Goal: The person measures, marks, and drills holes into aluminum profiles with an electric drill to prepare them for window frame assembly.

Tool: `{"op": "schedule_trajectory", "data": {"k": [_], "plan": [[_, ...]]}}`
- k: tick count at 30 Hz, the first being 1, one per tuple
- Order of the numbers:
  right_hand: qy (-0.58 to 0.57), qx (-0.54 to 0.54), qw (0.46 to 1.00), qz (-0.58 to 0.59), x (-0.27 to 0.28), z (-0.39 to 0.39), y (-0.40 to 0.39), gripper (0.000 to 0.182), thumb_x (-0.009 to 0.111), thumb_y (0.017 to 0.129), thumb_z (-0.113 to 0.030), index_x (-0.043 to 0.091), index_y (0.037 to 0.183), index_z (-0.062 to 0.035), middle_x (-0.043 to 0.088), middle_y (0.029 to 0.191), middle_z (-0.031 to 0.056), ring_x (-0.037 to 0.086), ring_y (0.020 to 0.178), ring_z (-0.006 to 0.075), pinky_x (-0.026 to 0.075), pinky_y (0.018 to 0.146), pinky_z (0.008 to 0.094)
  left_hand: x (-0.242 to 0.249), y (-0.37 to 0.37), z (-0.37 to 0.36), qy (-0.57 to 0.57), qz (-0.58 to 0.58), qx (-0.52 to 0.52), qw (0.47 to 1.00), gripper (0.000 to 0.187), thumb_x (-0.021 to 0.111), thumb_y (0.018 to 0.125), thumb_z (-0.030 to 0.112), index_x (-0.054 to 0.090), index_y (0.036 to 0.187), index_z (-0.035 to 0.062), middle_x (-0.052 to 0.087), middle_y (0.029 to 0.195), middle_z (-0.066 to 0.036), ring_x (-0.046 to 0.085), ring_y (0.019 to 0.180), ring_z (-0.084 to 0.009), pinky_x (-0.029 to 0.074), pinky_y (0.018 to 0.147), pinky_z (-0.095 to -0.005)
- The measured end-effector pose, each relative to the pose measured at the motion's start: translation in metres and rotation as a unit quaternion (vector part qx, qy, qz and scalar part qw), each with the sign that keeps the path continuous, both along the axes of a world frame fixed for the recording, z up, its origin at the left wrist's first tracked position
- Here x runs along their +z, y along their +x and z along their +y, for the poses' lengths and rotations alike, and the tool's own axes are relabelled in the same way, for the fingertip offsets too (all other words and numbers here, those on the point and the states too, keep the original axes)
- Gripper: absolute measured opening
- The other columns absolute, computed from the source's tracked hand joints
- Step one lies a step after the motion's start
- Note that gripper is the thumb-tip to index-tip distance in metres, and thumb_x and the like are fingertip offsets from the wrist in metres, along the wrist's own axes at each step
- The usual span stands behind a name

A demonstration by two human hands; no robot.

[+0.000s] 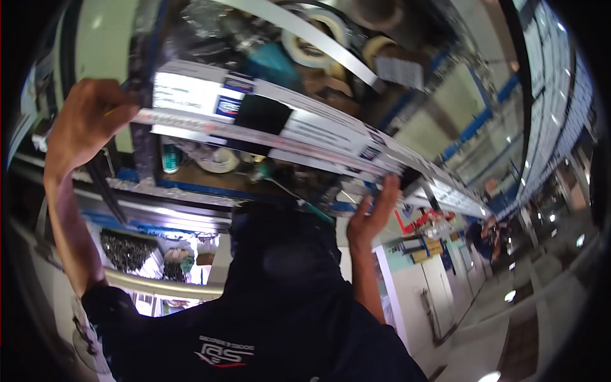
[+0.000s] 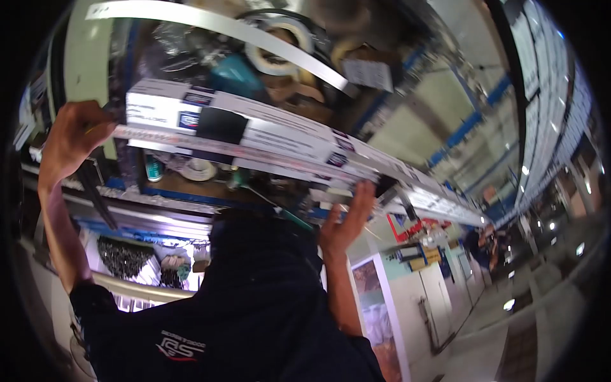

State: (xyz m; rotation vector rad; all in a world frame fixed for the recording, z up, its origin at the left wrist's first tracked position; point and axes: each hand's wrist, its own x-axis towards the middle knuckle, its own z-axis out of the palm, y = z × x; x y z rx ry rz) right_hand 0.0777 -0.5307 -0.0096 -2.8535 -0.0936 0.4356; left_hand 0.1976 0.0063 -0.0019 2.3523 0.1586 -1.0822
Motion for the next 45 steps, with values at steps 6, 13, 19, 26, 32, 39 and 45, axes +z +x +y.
{"op": "schedule_trajectory", "data": {"k": [6,13,19,26,32,39,45], "plan": [[0.003,-0.016,1.0,0.009,0.006,0.002,-0.018,0.059,0.056,0.112,-0.029,0.047,0.159,0.0055,0.05,0.162,0.0267,0.042,0.156,0.0457,0.025,0.13,0.0621,-0.007,-0.029,-0.005,-0.008,0.015,0.036,0.999,0.022,0.076,0.085,0.016,0.083,0.093,-0.0029,0.077,0.086,-0.019,0.074,0.081,-0.0323,0.054,0.078,-0.0426],[-0.014,0.023,1.0,0.008,0.009,-0.015,-0.017,0.052,0.069,0.103,-0.018,0.06,0.151,0.0003,0.062,0.151,0.0231,0.053,0.144,0.044,0.037,0.122,0.055,-0.01,-0.044,-0.002,0.051,0.001,-0.04,0.998,0.028,0.071,0.085,0.031,0.087,0.096,0.0101,0.079,0.085,-0.015,0.077,0.085,-0.0346,0.058,0.085,-0.049],[-0.151,0.097,0.983,0.036,0.024,-0.008,0.001,0.043,0.065,0.11,-0.033,0.068,0.145,-0.0086,0.069,0.145,0.0121,0.063,0.134,0.0273,0.031,0.115,0.0493,-0.004,-0.029,-0.008,0.093,0.121,-0.044,0.987,0.026,0.074,0.089,0.033,0.089,0.097,0.013,0.083,0.092,-0.011,0.078,0.093,-0.0339,0.057,0.096,-0.0455],[-0.188,0.135,0.972,0.047,0.027,-0.02,0.011,0.042,0.064,0.111,-0.041,0.072,0.141,-0.0129,0.073,0.142,0.0052,0.068,0.129,0.0226,0.026,0.116,0.0547,-0.008,-0.036,-0.005,0.081,0.066,-0.027,0.994,0.029,0.072,0.084,0.028,0.089,0.101,0.0112,0.082,0.09,-0.013,0.078,0.091,-0.036,0.06,0.088,-0.0472],[-0.18,0.148,0.972,0.023,0.021,-0.028,0.008,0.041,0.064,0.111,-0.04,0.074,0.138,-0.0112,0.076,0.137,0.007,0.07,0.125,0.0255,0.03,0.115,0.0562,-0.006,-0.041,-0.007,0.085,0.023,-0.004,0.996,0.024,0.07,0.077,0.023,0.086,0.087,0.0095,0.073,0.075,-0.021,0.074,0.08,-0.0419,0.059,0.078,-0.0517],[-0.176,0.142,0.974,0.02,0.018,-0.035,0.004,0.04,0.063,0.112,-0.04,0.075,0.137,-0.0126,0.076,0.138,0.0057,0.07,0.125,0.0248,0.031,0.115,0.0558,-0.009,-0.051,-0.008,0.084,-0.019,0.024,0.996,0.021,0.07,0.074,0.022,0.084,0.082,0.0082,0.071,0.071,-0.02,0.073,0.077,-0.0428,0.057,0.075,-0.0531],[-0.171,0.137,0.976,0.014,0.017,-0.035,0.003,0.039,0.063,0.112,-0.04,0.077,0.136,-0.013,0.077,0.136,0.004,0.071,0.124,0.0233,0.031,0.114,0.0526,-0.007,-0.047,-0.007,0.078,0.007,0.024,0.997,0.019,0.07,0.073,0.021,0.082,0.079,0.0074,0.068,0.066,-0.021,0.072,0.074,-0.0428,0.056,0.074,-0.0532]]}}
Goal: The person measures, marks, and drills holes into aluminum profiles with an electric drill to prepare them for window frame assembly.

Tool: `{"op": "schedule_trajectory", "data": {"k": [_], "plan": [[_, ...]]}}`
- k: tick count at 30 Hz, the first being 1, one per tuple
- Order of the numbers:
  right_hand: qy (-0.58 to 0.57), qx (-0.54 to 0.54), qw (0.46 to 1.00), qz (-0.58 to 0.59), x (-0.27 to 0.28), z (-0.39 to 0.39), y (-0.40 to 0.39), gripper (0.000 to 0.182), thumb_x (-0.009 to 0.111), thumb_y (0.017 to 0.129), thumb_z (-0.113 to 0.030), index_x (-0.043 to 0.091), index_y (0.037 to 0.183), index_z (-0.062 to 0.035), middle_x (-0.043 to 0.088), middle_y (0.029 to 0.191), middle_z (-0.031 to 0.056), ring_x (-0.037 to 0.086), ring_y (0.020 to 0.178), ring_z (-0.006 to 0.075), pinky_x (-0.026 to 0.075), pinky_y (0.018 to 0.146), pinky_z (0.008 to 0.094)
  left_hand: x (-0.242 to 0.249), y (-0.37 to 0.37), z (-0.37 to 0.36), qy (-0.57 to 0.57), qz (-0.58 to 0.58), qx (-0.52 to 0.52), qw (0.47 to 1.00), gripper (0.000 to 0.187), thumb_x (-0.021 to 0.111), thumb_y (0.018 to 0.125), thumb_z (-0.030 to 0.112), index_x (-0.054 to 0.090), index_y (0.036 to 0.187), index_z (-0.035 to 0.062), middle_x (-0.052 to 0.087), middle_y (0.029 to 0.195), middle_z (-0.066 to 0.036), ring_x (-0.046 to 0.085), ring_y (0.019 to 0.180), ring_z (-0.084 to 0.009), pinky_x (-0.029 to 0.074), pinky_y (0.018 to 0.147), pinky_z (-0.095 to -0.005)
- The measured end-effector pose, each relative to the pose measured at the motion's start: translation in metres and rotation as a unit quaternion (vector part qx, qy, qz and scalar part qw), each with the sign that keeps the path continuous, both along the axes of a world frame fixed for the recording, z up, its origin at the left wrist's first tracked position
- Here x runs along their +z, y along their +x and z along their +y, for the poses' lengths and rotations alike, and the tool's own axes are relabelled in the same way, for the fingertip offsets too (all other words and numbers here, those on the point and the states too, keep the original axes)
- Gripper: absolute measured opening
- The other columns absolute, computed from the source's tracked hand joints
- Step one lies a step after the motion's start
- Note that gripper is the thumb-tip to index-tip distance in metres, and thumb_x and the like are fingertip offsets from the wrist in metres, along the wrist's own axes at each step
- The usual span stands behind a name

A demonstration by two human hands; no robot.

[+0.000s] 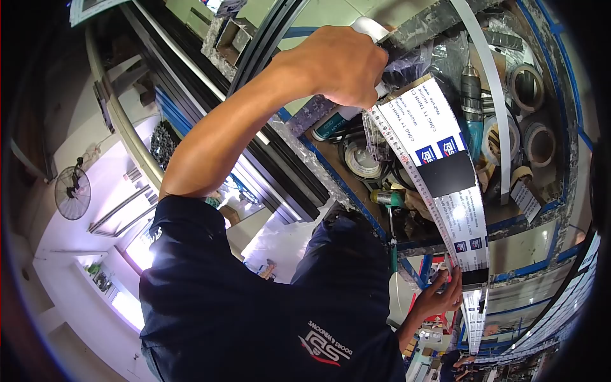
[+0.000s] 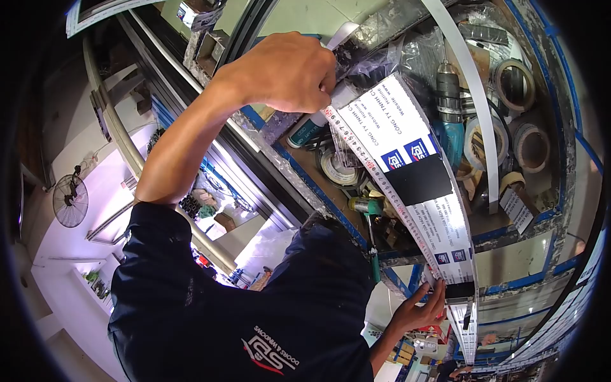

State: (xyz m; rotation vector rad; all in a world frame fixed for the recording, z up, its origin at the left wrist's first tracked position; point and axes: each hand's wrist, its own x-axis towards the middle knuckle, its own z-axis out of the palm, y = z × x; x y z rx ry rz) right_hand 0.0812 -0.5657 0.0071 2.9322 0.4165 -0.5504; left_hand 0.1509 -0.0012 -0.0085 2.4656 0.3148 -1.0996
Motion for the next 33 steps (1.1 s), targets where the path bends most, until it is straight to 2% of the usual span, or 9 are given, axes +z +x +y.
{"op": "schedule_trajectory", "data": {"k": [26,28,32,33], "plan": [[0.007,0.012,1.0,-0.006,-0.001,-0.005,-0.001,0.038,0.062,0.112,-0.038,0.077,0.137,-0.0127,0.077,0.136,0.0045,0.071,0.121,0.0243,0.033,0.113,0.0502,0.002,0.003,-0.002,0.008,0.005,-0.004,1.0,0.018,0.072,0.072,0.02,0.079,0.075,0.0037,0.067,0.066,-0.022,0.07,0.075,-0.0455,0.056,0.074,-0.0542],[0.0,0.014,1.0,-0.007,0.0,-0.002,-0.001,0.037,0.064,0.111,-0.036,0.077,0.137,-0.0118,0.077,0.136,0.0056,0.071,0.121,0.025,0.034,0.113,0.0498,0.001,0.003,-0.001,0.007,0.008,-0.016,1.0,0.018,0.072,0.074,0.021,0.081,0.078,0.0051,0.069,0.069,-0.022,0.072,0.077,-0.0432,0.056,0.074,-0.0533],[0.064,0.007,0.998,-0.018,0.001,0.0,-0.001,0.037,0.068,0.109,-0.029,0.073,0.139,-0.0066,0.074,0.14,0.0111,0.068,0.127,0.0287,0.036,0.113,0.0501,0.001,0.001,0.011,-0.034,0.048,-0.003,0.998,0.021,0.074,0.081,0.024,0.085,0.092,0.0094,0.074,0.076,-0.018,0.076,0.084,-0.0358,0.056,0.079,-0.0512],[0.08,0.005,0.996,-0.041,0.003,0.001,-0.002,0.038,0.07,0.108,-0.027,0.072,0.14,-0.0048,0.073,0.142,0.0129,0.067,0.129,0.0306,0.037,0.113,0.0503,0.0,-0.007,0.02,-0.057,0.025,-0.013,0.998,0.031,0.077,0.087,0.03,0.086,0.111,0.0136,0.08,0.092,-0.013,0.076,0.092,-0.0313,0.056,0.086,-0.0494]]}}
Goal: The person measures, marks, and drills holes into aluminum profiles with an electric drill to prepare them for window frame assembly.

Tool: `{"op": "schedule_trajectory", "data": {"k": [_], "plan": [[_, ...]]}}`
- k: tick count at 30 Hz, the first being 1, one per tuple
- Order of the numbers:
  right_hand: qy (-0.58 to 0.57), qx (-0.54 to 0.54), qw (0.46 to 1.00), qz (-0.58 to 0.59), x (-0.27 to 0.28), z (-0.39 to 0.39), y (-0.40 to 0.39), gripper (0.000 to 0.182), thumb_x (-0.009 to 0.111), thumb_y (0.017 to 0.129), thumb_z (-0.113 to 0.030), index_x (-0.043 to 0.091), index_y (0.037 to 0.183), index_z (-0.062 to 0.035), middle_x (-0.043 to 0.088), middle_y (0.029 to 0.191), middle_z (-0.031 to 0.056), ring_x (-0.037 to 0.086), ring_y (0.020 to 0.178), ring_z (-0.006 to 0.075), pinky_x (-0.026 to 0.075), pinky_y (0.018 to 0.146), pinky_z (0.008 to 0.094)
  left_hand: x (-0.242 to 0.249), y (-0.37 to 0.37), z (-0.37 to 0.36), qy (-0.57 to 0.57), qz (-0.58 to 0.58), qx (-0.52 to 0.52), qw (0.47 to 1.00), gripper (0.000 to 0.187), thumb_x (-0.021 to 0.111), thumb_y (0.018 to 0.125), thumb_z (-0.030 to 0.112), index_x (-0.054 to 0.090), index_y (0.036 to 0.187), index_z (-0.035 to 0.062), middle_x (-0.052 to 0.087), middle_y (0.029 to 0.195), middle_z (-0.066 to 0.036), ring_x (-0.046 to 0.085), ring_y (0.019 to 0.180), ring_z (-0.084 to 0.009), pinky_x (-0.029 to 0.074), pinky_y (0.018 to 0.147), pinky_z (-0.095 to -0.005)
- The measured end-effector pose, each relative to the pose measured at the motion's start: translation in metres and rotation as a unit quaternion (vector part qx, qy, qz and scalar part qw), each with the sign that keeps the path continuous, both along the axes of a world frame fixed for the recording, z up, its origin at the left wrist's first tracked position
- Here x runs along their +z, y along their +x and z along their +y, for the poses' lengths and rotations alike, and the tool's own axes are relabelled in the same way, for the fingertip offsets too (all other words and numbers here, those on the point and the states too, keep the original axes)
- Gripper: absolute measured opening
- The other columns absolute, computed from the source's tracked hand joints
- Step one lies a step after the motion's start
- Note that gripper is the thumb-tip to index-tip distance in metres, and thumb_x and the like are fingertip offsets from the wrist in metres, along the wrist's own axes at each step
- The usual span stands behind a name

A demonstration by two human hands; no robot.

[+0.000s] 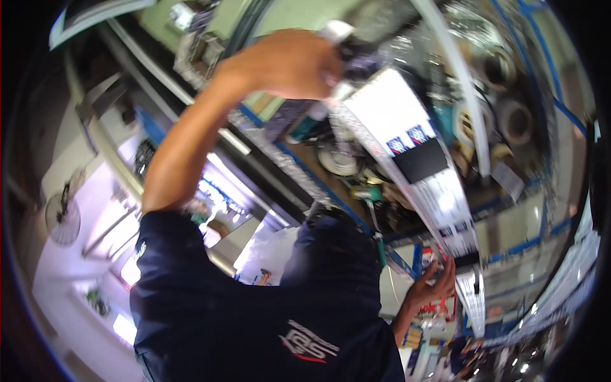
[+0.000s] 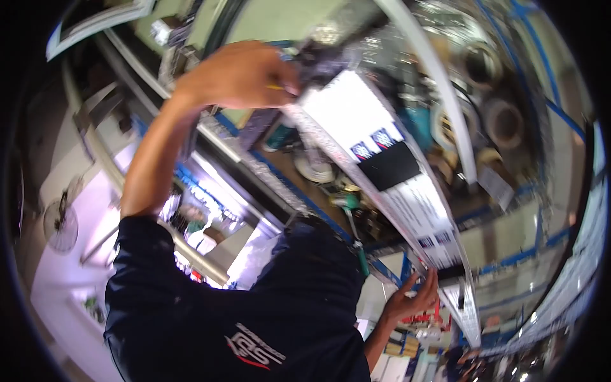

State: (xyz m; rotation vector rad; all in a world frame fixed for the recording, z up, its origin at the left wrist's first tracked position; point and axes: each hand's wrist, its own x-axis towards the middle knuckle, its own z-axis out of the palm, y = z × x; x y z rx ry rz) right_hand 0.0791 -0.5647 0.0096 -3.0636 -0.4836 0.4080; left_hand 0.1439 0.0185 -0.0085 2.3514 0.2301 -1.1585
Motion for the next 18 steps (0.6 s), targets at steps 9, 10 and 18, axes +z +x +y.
{"op": "schedule_trajectory", "data": {"k": [9,10,18], "plan": [[0.173,-0.124,0.969,-0.122,0.021,-0.006,-0.07,0.043,0.078,0.094,-0.003,0.069,0.136,-0.0003,0.062,0.138,0.0196,0.058,0.128,0.0373,0.043,0.112,0.0493,0.077,-0.048,0.085,-0.082,-0.033,0.218,0.972,0.073,0.09,0.086,0.021,0.065,0.153,0.0087,0.061,0.081,0.001,0.054,0.073,-0.0096,0.043,0.069,-0.0301],[0.176,-0.131,0.968,-0.121,0.018,-0.011,-0.084,0.045,0.081,0.092,-0.004,0.069,0.135,-0.0015,0.063,0.136,0.0186,0.059,0.126,0.0368,0.043,0.11,0.0501,0.081,-0.048,0.08,-0.087,-0.062,0.229,0.968,0.078,0.091,0.087,0.022,0.06,0.157,0.0085,0.059,0.079,0.002,0.052,0.072,-0.0084,0.041,0.069,-0.0283],[0.231,-0.223,0.946,0.045,0.006,-0.036,-0.16,0.044,0.075,0.101,-0.015,0.066,0.143,-0.0053,0.065,0.133,0.0179,0.061,0.125,0.038,0.043,0.112,0.0495,0.054,0.031,-0.079,-0.112,-0.269,0.164,0.943,0.102,0.095,0.083,0.05,0.048,0.166,0.0158,0.074,0.093,-0.01,0.069,0.089,-0.0194,0.054,0.081,-0.0359]]}}
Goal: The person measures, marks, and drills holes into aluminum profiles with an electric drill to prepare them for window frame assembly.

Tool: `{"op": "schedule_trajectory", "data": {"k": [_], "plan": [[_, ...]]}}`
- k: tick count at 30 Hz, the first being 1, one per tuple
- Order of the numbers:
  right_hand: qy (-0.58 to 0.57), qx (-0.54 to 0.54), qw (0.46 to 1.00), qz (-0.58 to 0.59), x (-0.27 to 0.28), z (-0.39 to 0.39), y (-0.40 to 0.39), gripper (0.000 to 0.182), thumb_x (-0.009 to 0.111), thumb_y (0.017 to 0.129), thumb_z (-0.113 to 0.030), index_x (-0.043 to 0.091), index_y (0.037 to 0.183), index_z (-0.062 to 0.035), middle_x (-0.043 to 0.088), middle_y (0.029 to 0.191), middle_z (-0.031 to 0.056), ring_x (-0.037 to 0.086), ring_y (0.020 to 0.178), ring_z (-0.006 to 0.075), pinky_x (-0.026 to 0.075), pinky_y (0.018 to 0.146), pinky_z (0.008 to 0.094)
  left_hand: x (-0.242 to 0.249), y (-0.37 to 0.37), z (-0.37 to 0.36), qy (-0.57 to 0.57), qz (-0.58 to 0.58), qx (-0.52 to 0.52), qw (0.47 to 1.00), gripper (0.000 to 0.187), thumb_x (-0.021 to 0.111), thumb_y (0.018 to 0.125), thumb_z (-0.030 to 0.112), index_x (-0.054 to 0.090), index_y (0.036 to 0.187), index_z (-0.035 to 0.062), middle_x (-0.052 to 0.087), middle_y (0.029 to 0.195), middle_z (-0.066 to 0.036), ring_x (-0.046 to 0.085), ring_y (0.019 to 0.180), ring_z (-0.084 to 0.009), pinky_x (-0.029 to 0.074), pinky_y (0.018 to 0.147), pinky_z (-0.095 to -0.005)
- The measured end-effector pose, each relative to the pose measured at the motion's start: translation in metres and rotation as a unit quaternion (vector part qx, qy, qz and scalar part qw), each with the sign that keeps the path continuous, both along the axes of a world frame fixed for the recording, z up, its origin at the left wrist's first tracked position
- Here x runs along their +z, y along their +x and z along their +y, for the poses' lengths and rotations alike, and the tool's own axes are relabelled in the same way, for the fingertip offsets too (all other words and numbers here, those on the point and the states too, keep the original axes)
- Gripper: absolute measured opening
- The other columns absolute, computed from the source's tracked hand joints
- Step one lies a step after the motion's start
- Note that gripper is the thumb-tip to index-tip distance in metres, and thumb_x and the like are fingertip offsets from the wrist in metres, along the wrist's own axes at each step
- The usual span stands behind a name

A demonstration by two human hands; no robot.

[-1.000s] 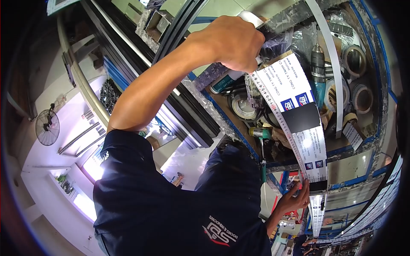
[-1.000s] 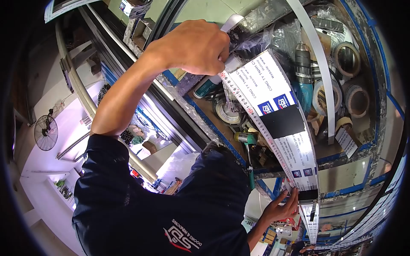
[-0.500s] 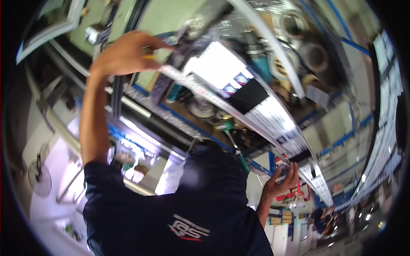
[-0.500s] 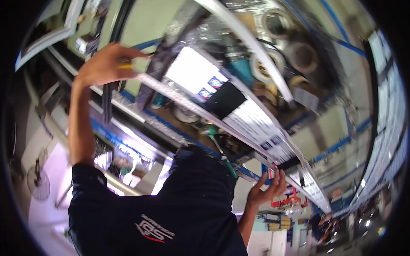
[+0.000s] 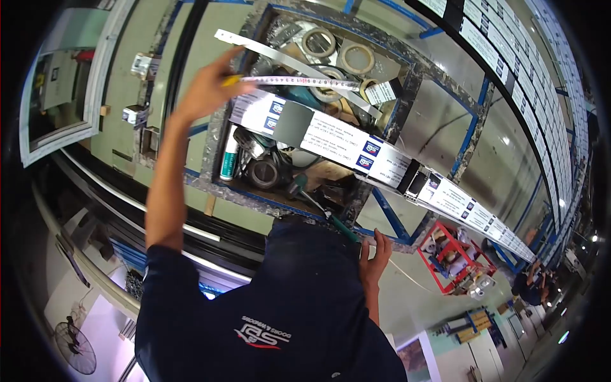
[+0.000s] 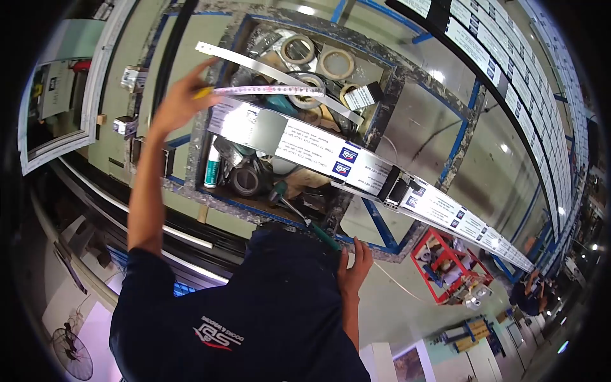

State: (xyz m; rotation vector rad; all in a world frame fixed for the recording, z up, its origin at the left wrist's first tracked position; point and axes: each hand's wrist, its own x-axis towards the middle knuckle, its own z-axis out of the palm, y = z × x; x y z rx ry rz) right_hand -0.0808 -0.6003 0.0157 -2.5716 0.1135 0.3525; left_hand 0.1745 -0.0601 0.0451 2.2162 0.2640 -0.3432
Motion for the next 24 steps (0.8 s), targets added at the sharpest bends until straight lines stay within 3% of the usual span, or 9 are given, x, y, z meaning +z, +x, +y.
{"op": "schedule_trajectory", "data": {"k": [1,2,6,12,15,18,19,21,24], "plan": [[0.036,-0.012,0.999,0.02,-0.005,-0.008,-0.008,0.047,0.074,0.103,-0.018,0.063,0.146,-0.0045,0.064,0.136,0.0194,0.062,0.124,0.0399,0.048,0.11,0.0481,-0.022,0.015,-0.027,0.023,-0.081,-0.032,0.996,0.106,0.09,0.084,0.058,0.043,0.169,0.0147,0.075,0.097,-0.015,0.074,0.095,-0.0268,0.056,0.086,-0.0408],[0.054,-0.029,0.998,0.028,-0.005,-0.01,-0.014,0.047,0.073,0.103,-0.018,0.063,0.147,-0.0042,0.064,0.136,0.0195,0.063,0.123,0.0394,0.049,0.109,0.0479,-0.025,0.035,-0.057,0.089,-0.039,-0.056,0.994,0.108,0.09,0.083,0.06,0.041,0.17,0.0187,0.079,0.111,-0.021,0.076,0.112,-0.0368,0.057,0.098,-0.0471],[0.082,-0.096,0.99,0.067,-0.001,-0.023,-0.049,0.048,0.072,0.106,-0.022,0.062,0.148,-0.0039,0.064,0.14,0.0194,0.066,0.12,0.0355,0.052,0.106,0.046,-0.082,0.097,-0.162,0.161,-0.091,-0.104,0.977,0.102,0.089,0.082,0.06,0.047,0.165,0.0195,0.071,0.137,-0.016,0.068,0.127,-0.0396,0.055,0.106,-0.0509],[0.11,-0.227,0.964,0.079,-0.014,-0.052,-0.113,0.048,0.072,0.107,-0.028,0.063,0.148,-0.0044,0.07,0.136,0.016,0.07,0.112,0.0274,0.054,0.095,0.0399,-0.119,0.112,-0.204,0.166,-0.173,-0.206,0.949,0.077,0.084,0.092,0.046,0.056,0.157,0.0166,0.067,0.144,-0.017,0.061,0.135,-0.041,0.053,0.111,-0.0504],[0.127,-0.256,0.954,0.086,-0.023,-0.054,-0.125,0.046,0.072,0.107,-0.027,0.065,0.147,-0.0043,0.073,0.131,0.0147,0.072,0.108,0.0256,0.055,0.091,0.0383,-0.1,0.071,-0.178,0.102,-0.333,-0.053,0.936,0.04,0.082,0.096,0.029,0.075,0.13,0.0087,0.072,0.13,-0.018,0.067,0.12,-0.0403,0.054,0.104,-0.0485],[0.149,-0.237,0.956,0.089,-0.027,-0.051,-0.117,0.041,0.071,0.108,-0.025,0.068,0.144,-0.0055,0.074,0.129,0.0146,0.072,0.107,0.0234,0.056,0.088,0.0363,-0.08,-0.012,-0.143,0.092,-0.461,0.131,0.873,0.013,0.077,0.097,0.008,0.077,0.108,0.0009,0.074,0.108,-0.016,0.069,0.099,-0.034,0.052,0.092,-0.0442],[0.162,-0.224,0.957,0.088,-0.03,-0.05,-0.11,0.04,0.071,0.108,-0.024,0.068,0.143,-0.0055,0.075,0.127,0.0145,0.073,0.107,0.023,0.056,0.087,0.0358,-0.071,-0.052,-0.138,0.09,-0.397,0.209,0.889,0.013,0.076,0.098,0.009,0.074,0.106,-0.0011,0.071,0.102,-0.015,0.068,0.099,-0.0319,0.052,0.091,-0.0421],[0.18,-0.189,0.961,0.087,-0.033,-0.046,-0.094,0.04,0.071,0.108,-0.023,0.069,0.143,-0.0053,0.076,0.125,0.0134,0.073,0.105,0.0211,0.056,0.086,0.0342,-0.098,-0.12,-0.122,0.133,-0.317,0.27,0.9,0.021,0.077,0.1,0.015,0.07,0.111,-0.0016,0.065,0.108,-0.014,0.063,0.099,-0.0317,0.05,0.092,-0.0436],[0.194,-0.119,0.971,0.08,-0.032,-0.033,-0.054,0.04,0.073,0.107,-0.021,0.069,0.144,-0.0045,0.077,0.123,0.0118,0.074,0.103,0.0188,0.057,0.087,0.0325,-0.138,-0.177,-0.114,0.23,-0.168,0.217,0.934,0.096,0.093,0.084,0.049,0.051,0.15,-0.0066,0.055,0.15,-0.028,0.052,0.14,-0.0442,0.044,0.118,-0.0499]]}}
